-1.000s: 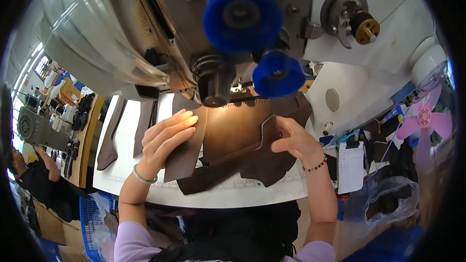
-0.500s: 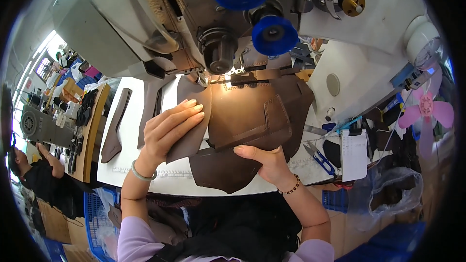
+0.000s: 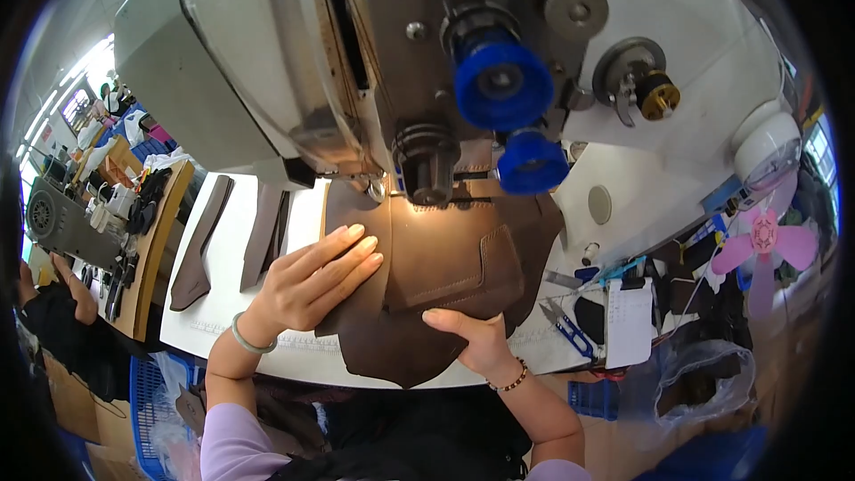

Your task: Sewing pieces of a leather shoe upper using an industrial sewing machine.

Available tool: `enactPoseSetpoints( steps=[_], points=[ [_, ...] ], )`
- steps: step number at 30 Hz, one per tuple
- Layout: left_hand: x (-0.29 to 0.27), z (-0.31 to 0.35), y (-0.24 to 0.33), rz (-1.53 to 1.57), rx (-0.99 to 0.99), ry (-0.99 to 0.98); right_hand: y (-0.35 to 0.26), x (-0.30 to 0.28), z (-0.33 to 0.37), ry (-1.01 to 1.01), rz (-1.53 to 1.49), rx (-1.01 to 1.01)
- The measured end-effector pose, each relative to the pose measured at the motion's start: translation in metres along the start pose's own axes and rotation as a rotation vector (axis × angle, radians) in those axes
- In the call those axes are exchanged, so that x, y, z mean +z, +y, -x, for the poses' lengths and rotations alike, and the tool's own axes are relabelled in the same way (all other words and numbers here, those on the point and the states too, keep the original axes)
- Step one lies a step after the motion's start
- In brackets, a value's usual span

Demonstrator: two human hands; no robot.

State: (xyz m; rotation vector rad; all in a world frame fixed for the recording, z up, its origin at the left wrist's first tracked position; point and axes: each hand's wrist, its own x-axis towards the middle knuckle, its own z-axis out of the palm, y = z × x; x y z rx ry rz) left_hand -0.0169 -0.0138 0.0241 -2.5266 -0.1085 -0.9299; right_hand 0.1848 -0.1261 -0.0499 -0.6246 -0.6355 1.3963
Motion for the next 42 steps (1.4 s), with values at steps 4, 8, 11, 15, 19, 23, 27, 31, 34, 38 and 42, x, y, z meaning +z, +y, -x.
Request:
enactPoseSetpoints(
  steps=[4, 8, 11, 15, 19, 23, 27, 31, 34, 38, 42],
  points=[
    [0.001, 0.003, -0.004, -0.016, 0.028, 0.013, 0.005, -0.005, 0.000, -0.024, 0.019, -0.005],
    [0.005, 0.003, -0.007, 0.003, 0.014, 0.022, 0.002, 0.003, -0.004, -0.042, -0.023, -0.060],
    [0.007, 0.002, -0.011, 0.009, -0.009, 0.032, 0.004, -0.001, -0.011, -0.054, -0.032, -0.054],
    [0.012, 0.003, -0.015, 0.027, -0.065, 0.043, -0.004, 0.005, -0.020, -0.036, -0.007, -0.047],
    [0.013, 0.002, -0.016, 0.058, -0.092, 0.045, -0.006, 0.003, -0.025, -0.046, -0.010, -0.029],
    [0.015, 0.002, -0.014, 0.138, -0.153, 0.028, -0.007, 0.003, -0.029, -0.029, -0.001, -0.064],
    [0.018, 0.004, -0.021, 0.225, -0.138, 0.119, -0.006, -0.004, -0.031, -0.087, 0.284, -0.174],
    [0.009, 0.005, -0.016, 0.229, -0.115, 0.042, -0.004, -0.006, -0.032, -0.053, 0.410, -0.162],
    [0.005, 0.005, -0.013, 0.221, -0.129, -0.018, -0.006, -0.001, -0.031, -0.028, 0.365, -0.189],
    [0.001, 0.000, -0.008, 0.170, -0.103, -0.051, -0.011, 0.004, -0.030, -0.025, -0.039, -0.024],
    [-0.001, 0.001, -0.008, 0.118, -0.077, -0.074, -0.009, 0.005, -0.029, 0.000, -0.072, -0.023]
  ],
)
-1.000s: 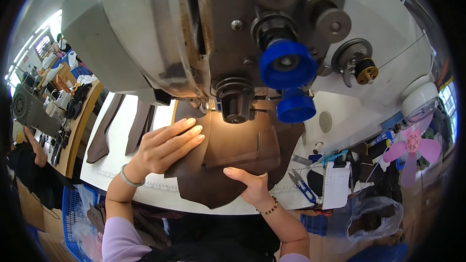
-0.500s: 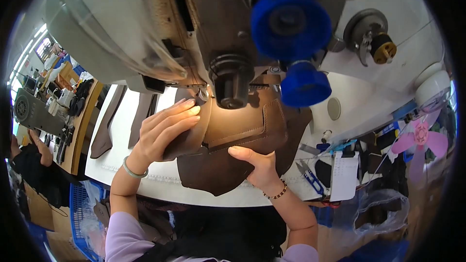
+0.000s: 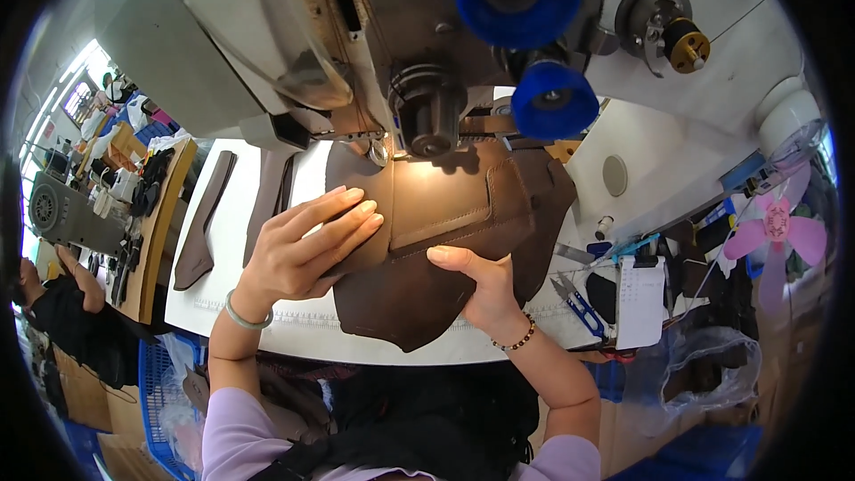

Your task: Sewing pieces of a leather shoe upper using an industrial sewing machine.

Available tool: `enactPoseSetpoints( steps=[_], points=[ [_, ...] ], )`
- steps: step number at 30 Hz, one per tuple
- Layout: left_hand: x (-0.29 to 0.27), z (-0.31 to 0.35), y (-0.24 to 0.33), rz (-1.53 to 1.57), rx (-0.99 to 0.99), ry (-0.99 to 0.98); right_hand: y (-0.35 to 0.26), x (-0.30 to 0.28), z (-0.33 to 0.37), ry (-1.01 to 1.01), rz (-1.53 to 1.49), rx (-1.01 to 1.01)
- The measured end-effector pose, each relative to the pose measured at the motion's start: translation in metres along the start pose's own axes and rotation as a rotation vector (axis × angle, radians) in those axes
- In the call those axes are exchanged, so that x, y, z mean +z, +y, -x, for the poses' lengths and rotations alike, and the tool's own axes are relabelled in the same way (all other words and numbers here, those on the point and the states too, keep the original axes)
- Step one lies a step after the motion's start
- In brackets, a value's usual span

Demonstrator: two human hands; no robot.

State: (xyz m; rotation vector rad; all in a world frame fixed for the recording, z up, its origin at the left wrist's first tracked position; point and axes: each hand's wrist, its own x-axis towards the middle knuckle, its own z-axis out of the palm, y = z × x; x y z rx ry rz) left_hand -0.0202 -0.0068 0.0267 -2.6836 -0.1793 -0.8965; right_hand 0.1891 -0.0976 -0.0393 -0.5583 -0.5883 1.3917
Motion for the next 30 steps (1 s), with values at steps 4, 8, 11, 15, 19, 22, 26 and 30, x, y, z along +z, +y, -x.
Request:
enactPoseSetpoints(
  steps=[4, 8, 11, 15, 19, 22, 26, 30],
  points=[
    [0.000, 0.000, -0.001, -0.017, 0.043, 0.005, 0.001, 0.001, 0.001, 0.036, 0.059, -0.020],
    [0.004, 0.003, 0.000, 0.034, 0.043, 0.041, -0.001, 0.007, 0.003, 0.098, 0.000, 0.004],
    [0.004, 0.005, 0.001, 0.003, 0.034, 0.029, -0.001, 0.010, 0.004, 0.075, -0.006, -0.013],
    [0.003, 0.005, -0.001, 0.007, 0.037, 0.021, 0.000, 0.008, 0.004, 0.068, -0.001, 0.002],
    [0.003, 0.003, -0.002, 0.048, 0.022, 0.046, -0.001, 0.009, 0.001, 0.029, -0.002, -0.027],
    [0.005, 0.002, -0.006, 0.044, 0.022, 0.046, -0.003, 0.008, -0.003, 0.038, 0.025, -0.002],
    [0.007, -0.001, -0.011, 0.041, -0.009, 0.058, -0.010, 0.013, -0.011, 0.030, 0.010, -0.002],
    [0.010, -0.003, -0.010, 0.023, -0.023, 0.068, -0.013, 0.012, -0.014, 0.055, 0.029, -0.031]
  ],
)
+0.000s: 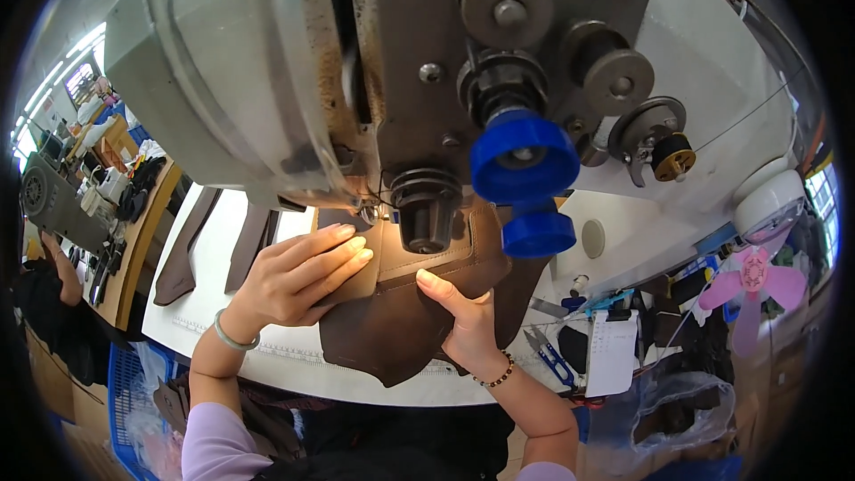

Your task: Sewing pieces of a leather shoe upper using an industrial sewing machine.

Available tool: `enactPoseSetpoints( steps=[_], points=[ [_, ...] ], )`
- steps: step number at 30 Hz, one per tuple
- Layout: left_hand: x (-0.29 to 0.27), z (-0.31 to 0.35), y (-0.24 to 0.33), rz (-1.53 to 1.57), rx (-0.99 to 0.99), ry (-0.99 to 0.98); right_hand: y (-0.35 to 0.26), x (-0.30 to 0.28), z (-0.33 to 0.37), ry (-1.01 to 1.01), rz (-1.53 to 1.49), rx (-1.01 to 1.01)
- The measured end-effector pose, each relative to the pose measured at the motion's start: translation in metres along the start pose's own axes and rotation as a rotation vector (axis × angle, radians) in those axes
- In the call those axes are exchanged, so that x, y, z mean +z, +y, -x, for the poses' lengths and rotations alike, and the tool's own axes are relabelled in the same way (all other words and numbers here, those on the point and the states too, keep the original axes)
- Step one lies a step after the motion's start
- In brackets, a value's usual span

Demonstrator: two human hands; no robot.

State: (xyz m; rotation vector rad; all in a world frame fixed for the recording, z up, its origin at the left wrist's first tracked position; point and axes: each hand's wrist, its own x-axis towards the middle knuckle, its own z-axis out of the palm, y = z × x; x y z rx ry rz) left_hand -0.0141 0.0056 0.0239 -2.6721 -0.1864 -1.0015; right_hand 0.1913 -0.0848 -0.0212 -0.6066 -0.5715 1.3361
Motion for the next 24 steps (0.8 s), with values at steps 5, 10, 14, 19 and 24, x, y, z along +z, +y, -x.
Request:
enactPoseSetpoints(
  steps=[5, 10, 14, 19, 24],
  points=[
    [0.001, 0.001, -0.002, 0.013, -0.010, 0.002, 0.002, 0.002, 0.000, 0.022, 0.026, -0.032],
    [0.002, 0.005, -0.003, 0.005, -0.014, -0.035, 0.000, 0.006, -0.003, 0.054, 0.025, -0.043],
    [0.003, 0.002, -0.006, 0.027, -0.041, -0.013, -0.001, 0.008, -0.007, 0.053, 0.021, -0.046],
    [0.005, 0.002, -0.003, 0.086, -0.104, 0.009, 0.004, 0.004, -0.008, 0.012, -0.008, -0.070],
    [0.011, 0.007, -0.009, 0.230, -0.154, 0.128, -0.002, 0.003, -0.008, -0.032, -0.002, -0.026]
  ],
)
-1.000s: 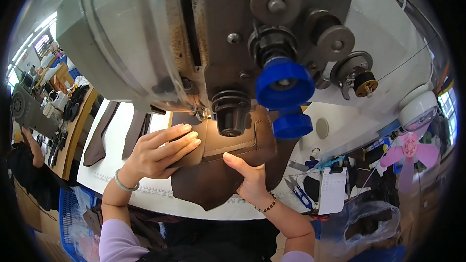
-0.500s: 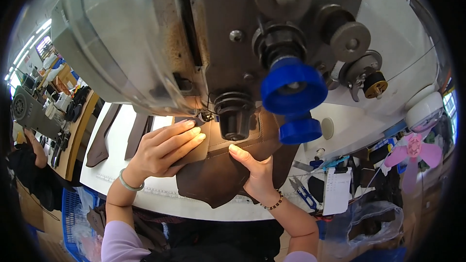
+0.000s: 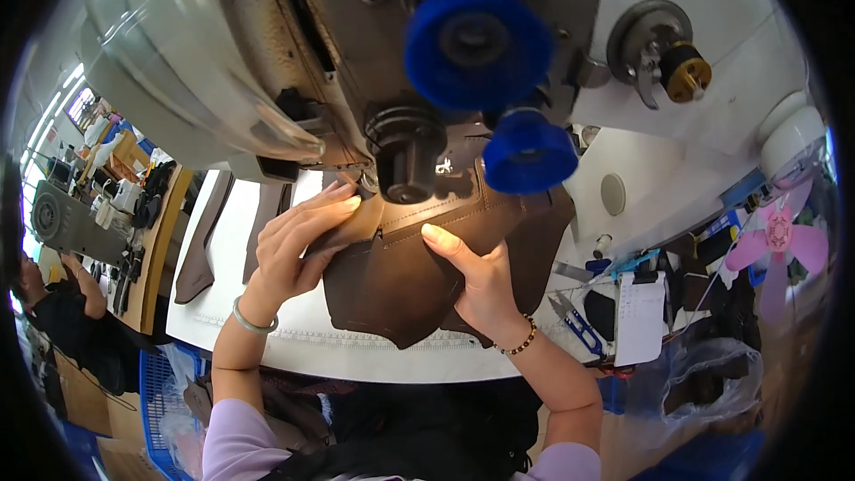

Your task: Sewing pieces of a leather shoe upper using an industrial sewing machine.

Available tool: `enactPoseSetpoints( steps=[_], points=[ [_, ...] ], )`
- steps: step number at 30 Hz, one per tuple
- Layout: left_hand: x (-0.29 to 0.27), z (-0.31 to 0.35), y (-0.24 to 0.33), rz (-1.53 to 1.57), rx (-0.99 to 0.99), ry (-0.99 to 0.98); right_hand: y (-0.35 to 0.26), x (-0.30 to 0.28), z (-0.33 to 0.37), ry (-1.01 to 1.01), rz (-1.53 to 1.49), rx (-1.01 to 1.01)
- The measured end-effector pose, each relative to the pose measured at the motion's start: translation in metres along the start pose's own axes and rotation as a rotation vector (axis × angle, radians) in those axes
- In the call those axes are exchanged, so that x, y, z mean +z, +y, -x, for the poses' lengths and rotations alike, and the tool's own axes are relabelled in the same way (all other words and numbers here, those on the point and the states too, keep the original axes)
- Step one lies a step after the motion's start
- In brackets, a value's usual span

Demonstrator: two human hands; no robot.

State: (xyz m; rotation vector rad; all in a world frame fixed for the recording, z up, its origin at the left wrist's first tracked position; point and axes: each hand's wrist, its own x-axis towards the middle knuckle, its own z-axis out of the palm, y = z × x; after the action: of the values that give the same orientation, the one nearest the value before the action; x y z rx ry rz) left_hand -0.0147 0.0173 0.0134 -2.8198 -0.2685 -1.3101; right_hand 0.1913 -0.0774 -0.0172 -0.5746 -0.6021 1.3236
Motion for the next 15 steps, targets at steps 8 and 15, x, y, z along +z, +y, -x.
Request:
enactPoseSetpoints(
  steps=[8, 15],
  points=[
    [-0.018, -0.002, 0.000, 0.084, -0.003, -0.204, 0.003, -0.001, 0.001, 0.030, -0.014, 0.006],
    [-0.014, 0.004, -0.008, 0.035, 0.096, -0.220, 0.003, -0.001, 0.001, 0.039, -0.006, 0.017]
  ],
)
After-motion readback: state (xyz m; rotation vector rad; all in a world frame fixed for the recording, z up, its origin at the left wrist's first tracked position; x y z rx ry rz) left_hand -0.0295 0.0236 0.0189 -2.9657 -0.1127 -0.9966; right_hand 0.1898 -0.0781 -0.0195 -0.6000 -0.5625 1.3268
